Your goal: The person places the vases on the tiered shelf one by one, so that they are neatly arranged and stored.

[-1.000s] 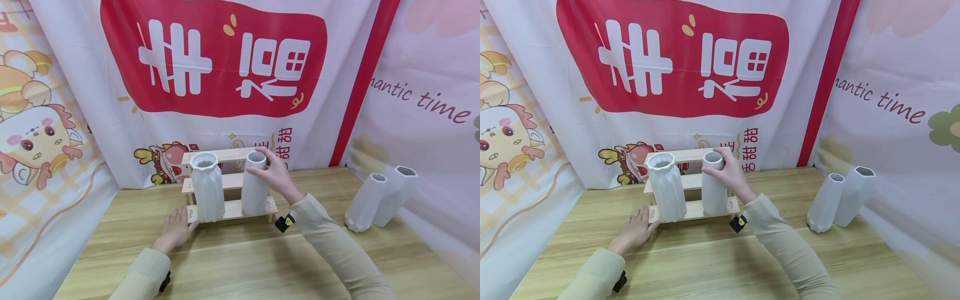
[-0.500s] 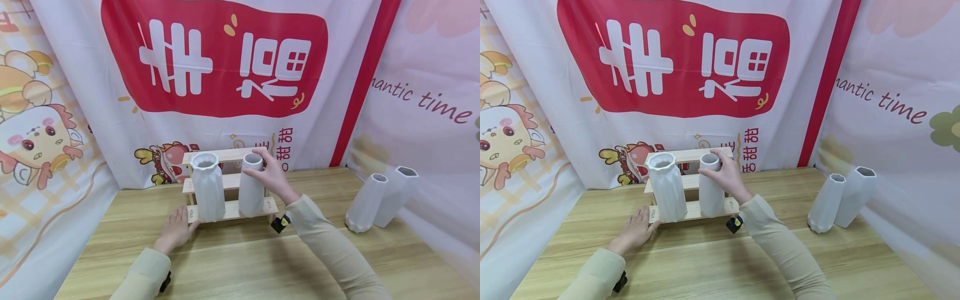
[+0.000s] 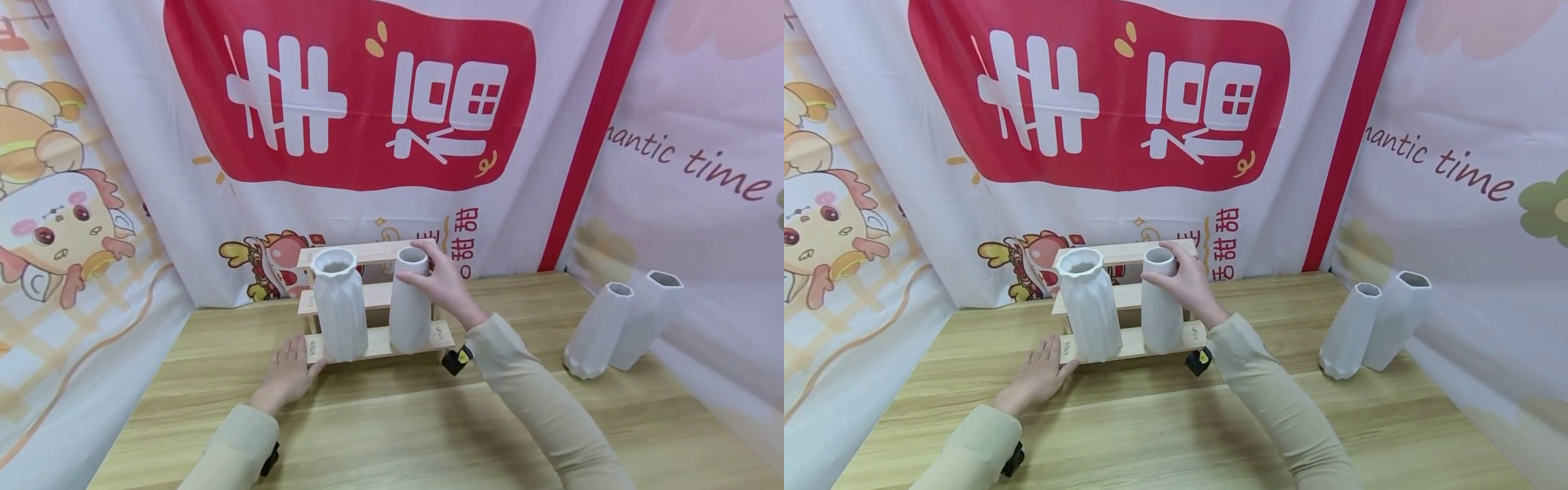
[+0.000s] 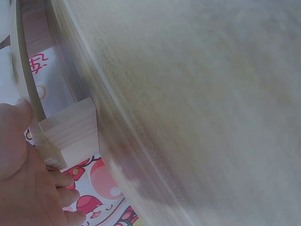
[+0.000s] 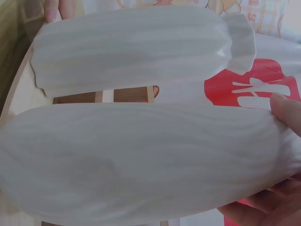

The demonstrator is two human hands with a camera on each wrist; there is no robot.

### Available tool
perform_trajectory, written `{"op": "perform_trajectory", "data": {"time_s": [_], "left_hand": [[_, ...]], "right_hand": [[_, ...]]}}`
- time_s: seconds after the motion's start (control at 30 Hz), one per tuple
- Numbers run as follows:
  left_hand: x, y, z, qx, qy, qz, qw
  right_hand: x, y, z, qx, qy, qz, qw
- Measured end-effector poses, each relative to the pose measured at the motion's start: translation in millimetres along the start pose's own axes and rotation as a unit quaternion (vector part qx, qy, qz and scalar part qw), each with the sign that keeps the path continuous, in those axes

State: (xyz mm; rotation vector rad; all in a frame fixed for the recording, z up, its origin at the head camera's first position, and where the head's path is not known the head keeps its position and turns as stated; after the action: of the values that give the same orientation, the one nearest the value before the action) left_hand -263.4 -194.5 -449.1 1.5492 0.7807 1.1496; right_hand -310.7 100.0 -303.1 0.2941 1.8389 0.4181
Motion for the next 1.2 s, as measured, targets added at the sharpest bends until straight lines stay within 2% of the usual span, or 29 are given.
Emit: {"op": "perform_trajectory", "data": {"time_s": [0.27, 0.57, 1.2], "left_hand": [[-1.0, -0.1, -1.5, -0.003, 0.002, 0.002, 1.0000], [-0.1, -0.1, -2.7, -0.008, 0.003, 0.004, 1.0000], [-0.4, -0.1, -0.1, -0.004, 0.002, 0.001, 1.0000]], "right_hand": [[0.8, 1.7, -3.2, -0.017, -0.014, 0.010, 0.9997], [0.1, 2.9, -3.6, -0.018, -0.019, 0.015, 0.9995], [0.6, 5.6, -1.4, -0.030, -0.013, 0.013, 0.9994]]}}
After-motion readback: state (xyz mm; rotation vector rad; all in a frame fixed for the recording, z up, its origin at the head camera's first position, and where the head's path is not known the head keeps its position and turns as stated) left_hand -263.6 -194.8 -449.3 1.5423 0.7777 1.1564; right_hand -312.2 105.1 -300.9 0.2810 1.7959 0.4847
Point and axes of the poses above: each hand's wrist, its own z-axis away from the middle knuckle, its own y-axis out of the back of the hand, x = y × z, the point moved 1 cm from there along -z, towards the middle knuckle, and after that the axes turned 11 degrees about -y, right-handed, at the moved point
